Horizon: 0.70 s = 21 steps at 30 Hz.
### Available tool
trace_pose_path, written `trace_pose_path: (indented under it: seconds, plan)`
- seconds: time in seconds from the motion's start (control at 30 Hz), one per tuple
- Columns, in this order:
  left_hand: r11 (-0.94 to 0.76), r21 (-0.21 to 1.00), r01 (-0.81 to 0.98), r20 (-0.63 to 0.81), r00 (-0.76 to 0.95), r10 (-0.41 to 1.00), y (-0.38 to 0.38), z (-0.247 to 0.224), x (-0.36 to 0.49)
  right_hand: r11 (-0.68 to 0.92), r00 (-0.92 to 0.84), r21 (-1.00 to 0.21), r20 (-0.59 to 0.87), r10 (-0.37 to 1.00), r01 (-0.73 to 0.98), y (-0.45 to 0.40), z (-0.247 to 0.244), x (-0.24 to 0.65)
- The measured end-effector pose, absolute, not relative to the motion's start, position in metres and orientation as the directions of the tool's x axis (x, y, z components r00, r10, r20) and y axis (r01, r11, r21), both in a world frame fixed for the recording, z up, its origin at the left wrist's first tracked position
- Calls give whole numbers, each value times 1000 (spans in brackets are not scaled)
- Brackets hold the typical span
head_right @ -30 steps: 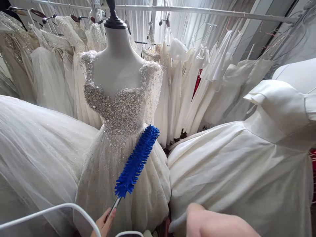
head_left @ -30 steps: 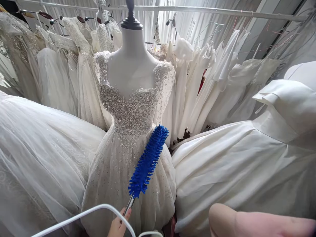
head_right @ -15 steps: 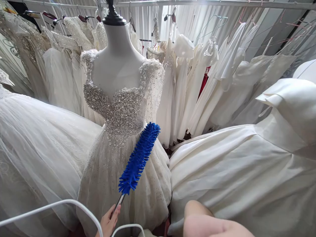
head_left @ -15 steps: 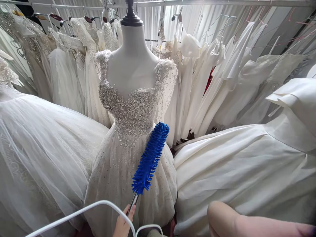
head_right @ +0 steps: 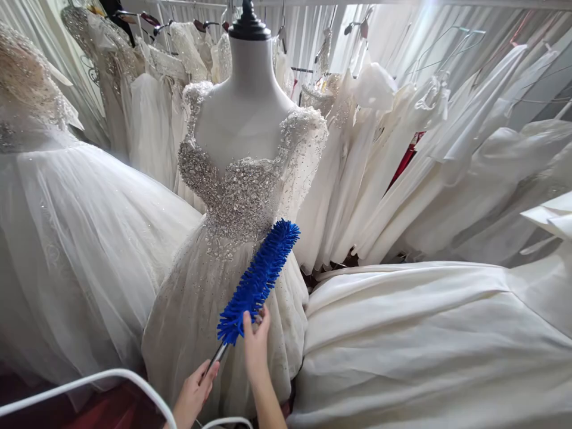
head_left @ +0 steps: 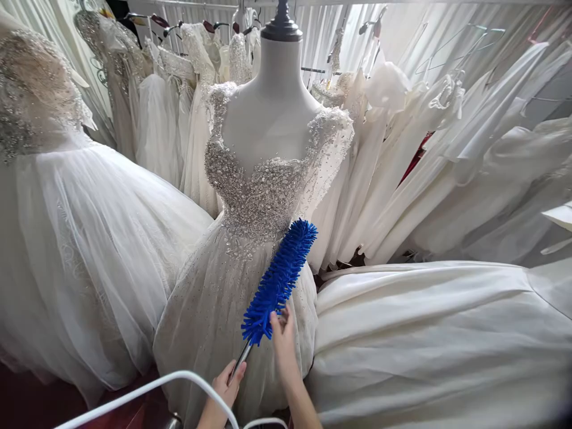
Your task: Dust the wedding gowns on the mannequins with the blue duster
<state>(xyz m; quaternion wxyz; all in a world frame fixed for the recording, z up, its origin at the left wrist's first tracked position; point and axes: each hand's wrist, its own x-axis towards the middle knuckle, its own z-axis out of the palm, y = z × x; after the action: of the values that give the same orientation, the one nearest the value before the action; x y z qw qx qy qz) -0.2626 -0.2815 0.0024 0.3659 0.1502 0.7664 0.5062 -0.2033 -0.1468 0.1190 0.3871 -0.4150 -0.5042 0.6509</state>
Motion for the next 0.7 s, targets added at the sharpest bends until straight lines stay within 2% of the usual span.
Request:
trace_pose_path:
  seconds: [0.17, 0.33, 0.43, 0.57, 0.7]
  plan:
    - [460, 887, 31, -336, -640, 691, -280, 3, -267, -425, -414, -903, -363, 835, -64, -154, 49, -233]
    - [548, 823, 151, -403, -525, 750, -290, -16, -258, -693, -399, -719, -621, 674, -52, -162, -5, -215]
    - [550, 820, 159, -424, -477, 770, -300, -32, -249, -763, -348, -644, -706, 617, -48, -176, -24, -198]
    - [512, 851, 120, -423, -424, 801, -307, -29, -258, -678, -262, -719, -632, 729, -154, -191, -8, -203]
    - [469, 881, 69, -377, -496, 782, -307, 2, -292, -530, -262, -829, -479, 838, -178, -196, 39, -242]
